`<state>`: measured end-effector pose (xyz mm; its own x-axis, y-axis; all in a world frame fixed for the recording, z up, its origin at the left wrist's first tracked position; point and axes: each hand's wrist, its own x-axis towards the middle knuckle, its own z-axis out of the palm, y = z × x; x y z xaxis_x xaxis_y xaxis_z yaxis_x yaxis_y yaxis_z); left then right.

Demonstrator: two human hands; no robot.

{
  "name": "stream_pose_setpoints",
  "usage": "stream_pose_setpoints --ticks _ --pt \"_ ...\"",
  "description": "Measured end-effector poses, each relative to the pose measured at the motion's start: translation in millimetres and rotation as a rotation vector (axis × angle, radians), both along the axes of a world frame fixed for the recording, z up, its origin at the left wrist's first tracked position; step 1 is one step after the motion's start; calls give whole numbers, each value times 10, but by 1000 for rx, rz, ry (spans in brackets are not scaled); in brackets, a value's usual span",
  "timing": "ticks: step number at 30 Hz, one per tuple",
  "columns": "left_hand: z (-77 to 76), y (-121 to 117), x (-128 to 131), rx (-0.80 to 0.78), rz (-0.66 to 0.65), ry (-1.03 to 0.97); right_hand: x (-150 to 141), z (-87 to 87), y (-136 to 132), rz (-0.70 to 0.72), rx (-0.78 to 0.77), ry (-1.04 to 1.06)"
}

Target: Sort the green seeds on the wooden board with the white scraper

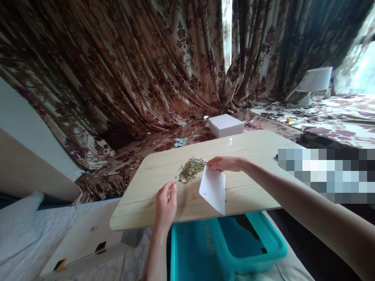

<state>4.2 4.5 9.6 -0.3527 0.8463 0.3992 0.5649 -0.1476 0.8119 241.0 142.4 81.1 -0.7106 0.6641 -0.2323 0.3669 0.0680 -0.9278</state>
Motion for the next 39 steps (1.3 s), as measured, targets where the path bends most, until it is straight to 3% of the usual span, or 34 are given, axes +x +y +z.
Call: stream_pose_setpoints --ticks 5,11,14,34,39 --pt "-83 15 3 1 -4 48 233 -8 -117 -66 26 51" --pt "-107 9 -12 15 3 87 664 -120 -195 -388 38 237" --pt "-111 13 -10 22 4 104 806 -186 -258 -473 14 261" --pt "-112 12 5 37 7 155 971 -192 -880 -478 20 154" --pt "-99 7 15 42 7 171 983 -221 -900 -595 0 240"
